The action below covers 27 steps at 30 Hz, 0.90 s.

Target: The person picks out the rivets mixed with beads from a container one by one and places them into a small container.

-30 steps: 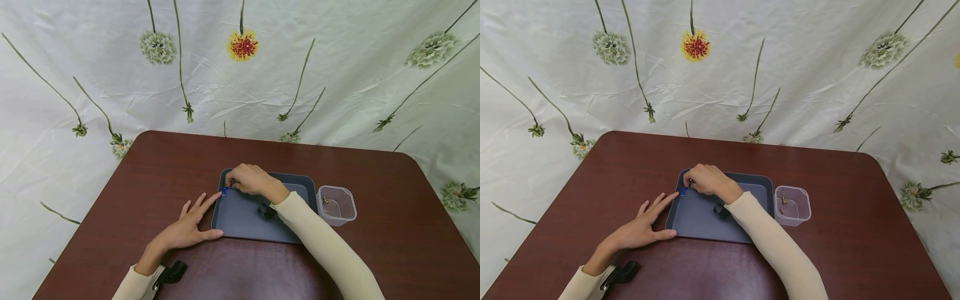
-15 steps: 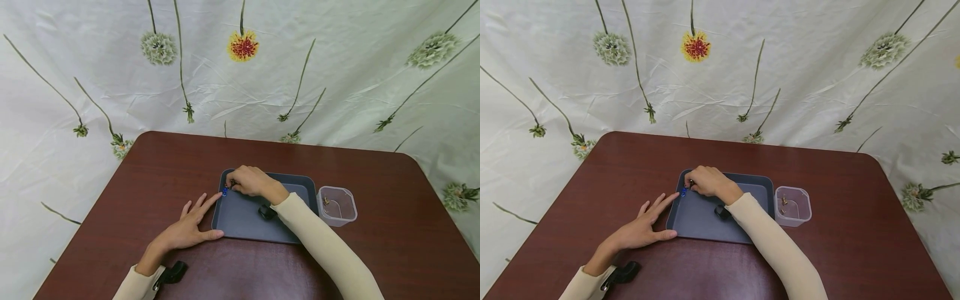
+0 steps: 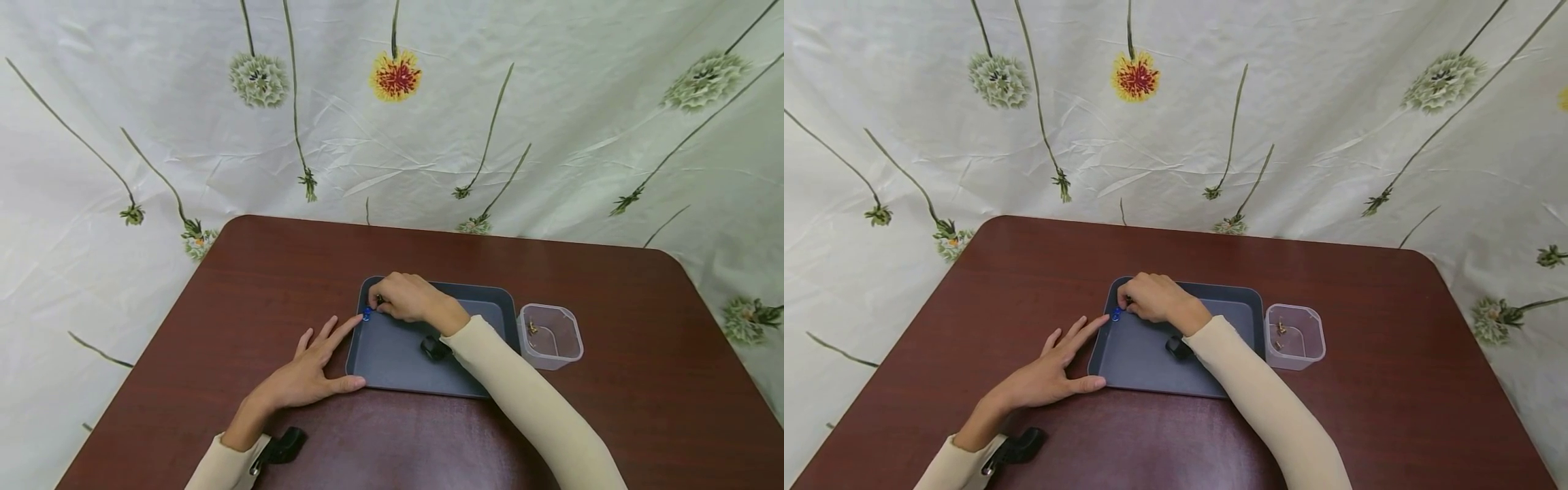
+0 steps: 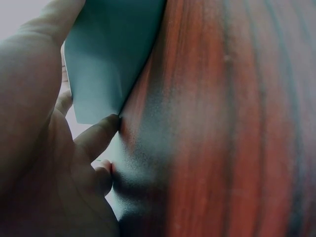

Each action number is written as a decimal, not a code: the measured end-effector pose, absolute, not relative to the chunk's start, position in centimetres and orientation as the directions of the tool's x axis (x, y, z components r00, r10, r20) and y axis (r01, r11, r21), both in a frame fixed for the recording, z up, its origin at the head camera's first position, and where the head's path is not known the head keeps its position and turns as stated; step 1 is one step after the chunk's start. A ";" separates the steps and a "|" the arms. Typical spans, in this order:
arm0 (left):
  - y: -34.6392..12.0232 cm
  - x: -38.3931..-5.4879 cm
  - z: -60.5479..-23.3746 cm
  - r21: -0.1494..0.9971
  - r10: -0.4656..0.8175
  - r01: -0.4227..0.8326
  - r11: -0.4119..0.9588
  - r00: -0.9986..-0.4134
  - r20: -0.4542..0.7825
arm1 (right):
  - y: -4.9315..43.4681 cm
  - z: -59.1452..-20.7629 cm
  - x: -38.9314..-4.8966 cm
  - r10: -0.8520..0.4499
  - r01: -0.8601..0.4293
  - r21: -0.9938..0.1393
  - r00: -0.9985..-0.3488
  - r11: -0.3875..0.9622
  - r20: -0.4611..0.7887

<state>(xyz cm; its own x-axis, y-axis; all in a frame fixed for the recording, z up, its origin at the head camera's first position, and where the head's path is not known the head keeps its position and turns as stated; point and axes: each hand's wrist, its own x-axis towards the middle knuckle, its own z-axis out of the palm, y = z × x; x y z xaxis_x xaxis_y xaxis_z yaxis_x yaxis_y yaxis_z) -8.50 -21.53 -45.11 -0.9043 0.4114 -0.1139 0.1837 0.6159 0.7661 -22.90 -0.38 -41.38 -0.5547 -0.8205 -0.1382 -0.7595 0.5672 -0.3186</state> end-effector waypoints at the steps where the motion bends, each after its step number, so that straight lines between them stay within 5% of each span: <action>1: -21.5 -8.5 -45.1 0.765 0.411 0.184 0.617 -0.904 -0.114 | -0.4 -41.4 -22.9 -0.820 -0.760 -0.315 -0.555 0.568 -0.138; 27: -21.5 -8.4 -44.8 0.772 0.410 0.174 0.611 -0.904 -0.120 | -0.3 -41.4 -22.7 -0.795 -0.763 -0.224 -0.590 0.606 -0.141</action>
